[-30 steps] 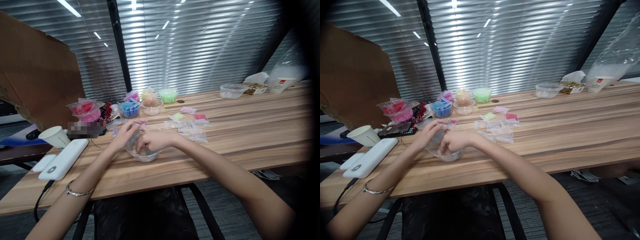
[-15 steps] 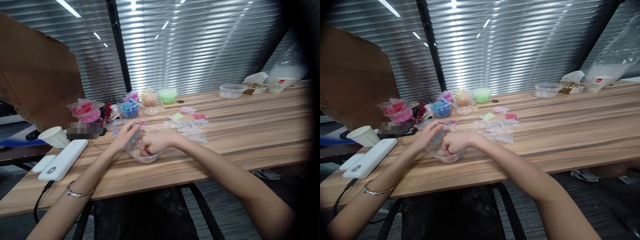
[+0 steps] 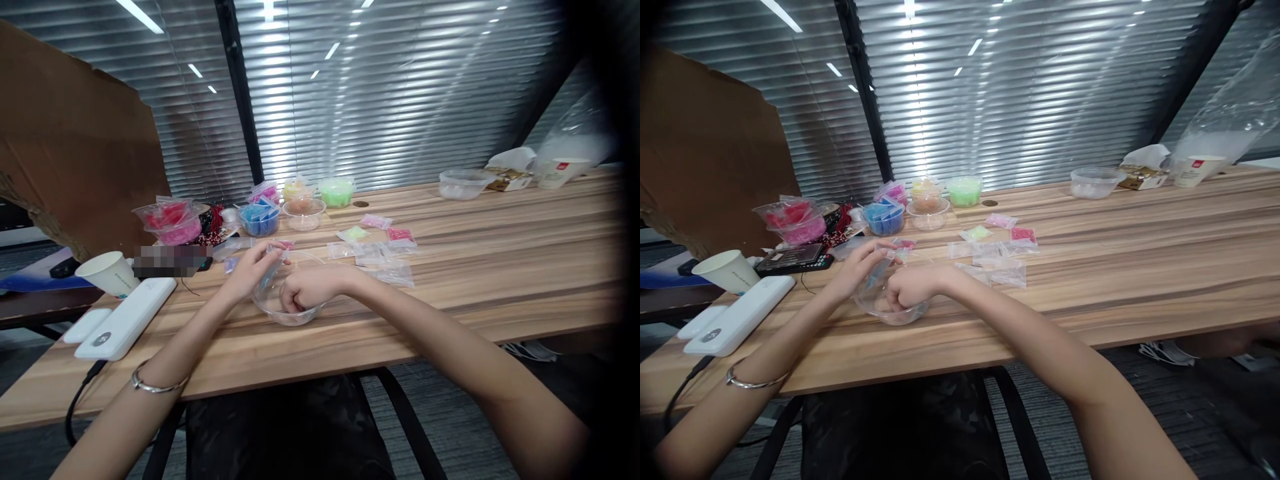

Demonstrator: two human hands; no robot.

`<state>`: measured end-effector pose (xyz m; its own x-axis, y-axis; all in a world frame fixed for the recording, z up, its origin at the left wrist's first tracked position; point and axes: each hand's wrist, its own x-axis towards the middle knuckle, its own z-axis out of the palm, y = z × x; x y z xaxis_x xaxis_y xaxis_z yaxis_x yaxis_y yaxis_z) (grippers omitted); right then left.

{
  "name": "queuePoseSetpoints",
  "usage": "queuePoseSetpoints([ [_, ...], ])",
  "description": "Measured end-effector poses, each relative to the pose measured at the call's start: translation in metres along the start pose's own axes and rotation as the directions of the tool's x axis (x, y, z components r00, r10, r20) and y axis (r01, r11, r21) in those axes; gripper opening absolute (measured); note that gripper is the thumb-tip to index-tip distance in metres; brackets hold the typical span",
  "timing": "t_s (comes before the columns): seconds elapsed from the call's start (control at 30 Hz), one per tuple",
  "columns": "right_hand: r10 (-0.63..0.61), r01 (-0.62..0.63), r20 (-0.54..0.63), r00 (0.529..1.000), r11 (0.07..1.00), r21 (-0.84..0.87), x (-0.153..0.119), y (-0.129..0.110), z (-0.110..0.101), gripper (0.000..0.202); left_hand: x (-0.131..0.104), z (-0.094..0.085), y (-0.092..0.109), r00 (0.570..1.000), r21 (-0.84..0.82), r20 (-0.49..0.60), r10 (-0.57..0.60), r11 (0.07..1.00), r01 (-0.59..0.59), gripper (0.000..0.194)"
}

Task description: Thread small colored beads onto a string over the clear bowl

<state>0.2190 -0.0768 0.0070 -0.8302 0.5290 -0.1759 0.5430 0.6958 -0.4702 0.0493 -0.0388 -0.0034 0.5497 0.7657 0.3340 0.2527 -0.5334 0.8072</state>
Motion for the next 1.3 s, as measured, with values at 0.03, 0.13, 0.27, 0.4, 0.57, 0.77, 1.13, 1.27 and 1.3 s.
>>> queuePoseSetpoints([
  [0.03, 0.028, -0.028, -0.006, 1.0, 1.0, -0.008, -0.001, -0.001, 0.0, 0.025, 0.0, 0.0, 0.0, 1.0, -0.006, 0.006, 0.002, 1.0, -0.002, 0.031],
  [0.13, -0.006, 0.005, -0.118, 0.993, 1.0, -0.009, -0.003, -0.001, 0.0, 0.026, 0.001, 0.0, -0.002, 1.0, 0.003, 0.006, 0.013, 1.0, -0.013, 0.033],
  [0.27, 0.019, -0.035, -0.247, 0.969, 0.998, -0.06, -0.004, -0.004, 0.001, 0.031, 0.001, -0.001, -0.003, 1.0, 0.033, -0.01, 0.01, 0.999, -0.01, 0.033],
  [0.4, 0.174, -0.244, -0.259, 0.95, 0.932, -0.268, -0.004, -0.014, -0.001, 0.025, 0.001, -0.001, -0.003, 1.0, 0.035, -0.003, 0.006, 0.999, -0.005, 0.035],
  [0.57, 0.228, -0.277, -0.197, 0.954, 0.921, -0.274, -0.006, -0.018, -0.001, 0.021, 0.001, 0.001, -0.003, 1.0, -0.015, 0.007, -0.004, 1.0, 0.005, 0.036],
  [0.77, 0.101, -0.101, 0.003, 0.995, 0.995, 0.014, -0.008, -0.007, -0.004, 0.028, 0.001, 0.002, -0.006, 1.0, -0.064, 0.014, -0.015, 0.998, 0.016, 0.037],
  [1.13, -0.192, 0.133, 0.149, 0.97, 0.932, 0.339, -0.016, 0.003, -0.016, 0.034, 0.001, 0.003, -0.006, 0.999, -0.099, 0.044, -0.017, 0.995, 0.021, 0.037],
  [1.27, -0.225, 0.147, 0.143, 0.964, 0.895, 0.421, -0.015, 0.007, -0.016, 0.03, 0.002, 0.003, -0.007, 1.0, -0.057, 0.028, -0.012, 0.998, 0.013, 0.036],
  [1.3, -0.231, 0.152, 0.139, 0.963, 0.892, 0.427, -0.014, 0.008, -0.016, 0.029, 0.002, 0.003, -0.007, 0.999, -0.057, 0.031, -0.007, 0.998, 0.009, 0.037],
])
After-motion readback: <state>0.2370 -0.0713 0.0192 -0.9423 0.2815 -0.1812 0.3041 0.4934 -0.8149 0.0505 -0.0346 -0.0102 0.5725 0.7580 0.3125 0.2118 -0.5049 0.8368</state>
